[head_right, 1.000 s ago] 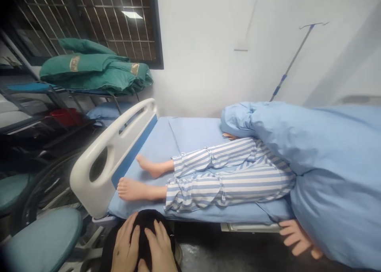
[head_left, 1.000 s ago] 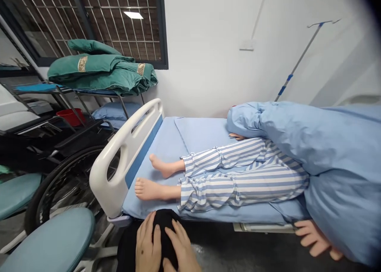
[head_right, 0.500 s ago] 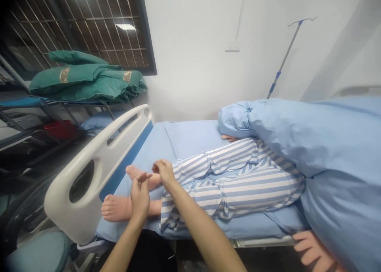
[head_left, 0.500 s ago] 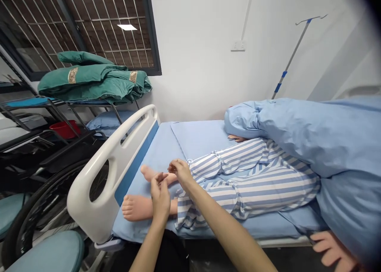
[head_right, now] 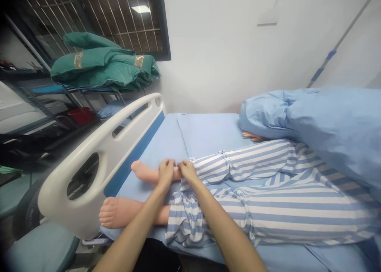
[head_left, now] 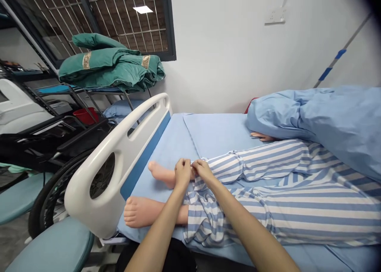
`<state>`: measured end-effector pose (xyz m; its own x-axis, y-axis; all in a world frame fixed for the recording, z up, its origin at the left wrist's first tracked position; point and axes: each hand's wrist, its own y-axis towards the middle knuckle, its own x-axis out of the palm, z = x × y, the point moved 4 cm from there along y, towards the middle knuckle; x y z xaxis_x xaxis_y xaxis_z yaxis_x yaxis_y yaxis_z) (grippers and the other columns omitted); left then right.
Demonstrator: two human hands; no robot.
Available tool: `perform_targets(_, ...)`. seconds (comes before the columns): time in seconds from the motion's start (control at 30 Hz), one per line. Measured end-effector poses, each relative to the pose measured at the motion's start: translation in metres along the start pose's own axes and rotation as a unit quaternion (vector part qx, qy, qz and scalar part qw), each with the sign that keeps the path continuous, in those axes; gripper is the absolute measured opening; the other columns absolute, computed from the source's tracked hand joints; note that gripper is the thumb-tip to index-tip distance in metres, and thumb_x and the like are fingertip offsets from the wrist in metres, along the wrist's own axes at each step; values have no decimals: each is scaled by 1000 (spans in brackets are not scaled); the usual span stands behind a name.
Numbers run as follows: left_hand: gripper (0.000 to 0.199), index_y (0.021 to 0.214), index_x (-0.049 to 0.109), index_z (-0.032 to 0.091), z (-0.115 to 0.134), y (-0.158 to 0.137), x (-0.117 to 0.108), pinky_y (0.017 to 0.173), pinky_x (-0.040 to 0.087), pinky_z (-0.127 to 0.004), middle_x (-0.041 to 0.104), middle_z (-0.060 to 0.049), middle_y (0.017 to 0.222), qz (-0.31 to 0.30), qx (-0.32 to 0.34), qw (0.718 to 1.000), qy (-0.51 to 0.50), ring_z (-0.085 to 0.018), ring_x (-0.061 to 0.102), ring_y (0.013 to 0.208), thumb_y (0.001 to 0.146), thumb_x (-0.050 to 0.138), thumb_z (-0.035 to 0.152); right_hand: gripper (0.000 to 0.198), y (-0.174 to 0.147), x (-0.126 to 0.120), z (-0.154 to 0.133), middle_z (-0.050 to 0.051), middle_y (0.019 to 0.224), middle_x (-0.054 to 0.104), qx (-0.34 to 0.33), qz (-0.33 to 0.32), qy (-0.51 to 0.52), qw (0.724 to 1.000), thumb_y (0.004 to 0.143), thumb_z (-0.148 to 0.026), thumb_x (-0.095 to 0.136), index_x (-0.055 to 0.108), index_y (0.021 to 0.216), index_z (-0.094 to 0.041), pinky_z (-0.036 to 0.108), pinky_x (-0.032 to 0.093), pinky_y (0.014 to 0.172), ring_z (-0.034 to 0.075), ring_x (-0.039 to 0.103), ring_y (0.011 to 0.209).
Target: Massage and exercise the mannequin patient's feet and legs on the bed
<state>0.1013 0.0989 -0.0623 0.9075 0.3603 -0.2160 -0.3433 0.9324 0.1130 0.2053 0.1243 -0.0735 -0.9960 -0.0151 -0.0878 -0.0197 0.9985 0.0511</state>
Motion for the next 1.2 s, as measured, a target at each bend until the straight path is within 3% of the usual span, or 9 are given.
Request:
perform_targets(0.17,19,57,41,20,5,2,28,58,31,-24,44,3,55,-2,-4,1000,-17,-11,41,58,75,34,21,18,3,-30,-11,-3,55,49,-50,18,-33,998,68,-29,43,51,56,-17,24,34,61,11,46,59)
perform_targets(0.3,19,60,41,20,23,-1,54,62,34,-22,46,4,59,-7,34,998,-58,-10,44,62,77,34,23,21,8,-63,-2,-3,50,46,-21,58,-64,996,67,-32,46,49,53,-17,24,32,56,12,41,54)
perform_targets(0.5,22,58,47,18,24,-5,96,61,34,-24,49,2,57,-82,32,991,-98,-11,46,61,76,36,24,22,9,-100,7,-5,48,41,-36,126,-33,991,70,-32,45,44,52,-18,23,30,51,10,36,49)
perform_targets(0.63,24,60,50,17,17,-8,106,62,36,-23,52,1,61,-91,34,986,-137,-11,48,63,77,35,27,24,12,-131,3,-5,46,37,-27,155,-63,986,69,-31,46,43,50,-18,23,28,48,9,35,48)
perform_targets(0.8,24,61,53,18,36,-24,124,70,37,-26,55,0,63,-173,67,976,-110,-13,50,70,77,37,25,21,19,-178,-7,-5,48,39,-79,213,-37,973,70,-30,47,45,54,-17,23,32,52,9,39,51)
perform_targets(0.9,17,75,59,19,52,-34,135,85,34,-30,61,-1,82,-188,131,969,-94,-16,49,90,77,44,27,21,22,-192,6,-5,47,42,-22,183,-37,982,70,-32,48,46,55,-17,24,32,51,9,38,48)
perform_targets(1.0,16,77,58,17,52,-36,146,85,36,-30,61,-2,83,-209,109,962,-137,-15,51,88,77,43,22,22,20,-202,14,-4,51,44,-45,166,-12,985,71,-34,50,48,59,-16,23,34,53,9,41,51)
perform_targets(1.1,14,74,57,17,45,-36,152,81,38,-29,61,-2,80,-211,95,964,-128,-15,52,84,75,44,20,23,17,-218,15,-3,55,46,-95,207,-15,974,71,-35,51,47,58,-16,22,35,55,9,42,55)
perform_targets(1.2,11,79,58,20,42,-38,155,84,37,-28,61,-1,87,-215,131,961,-115,-14,51,90,73,48,21,23,17,-237,15,-3,52,45,-76,250,-52,964,71,-35,50,47,56,-17,23,35,52,9,41,52)
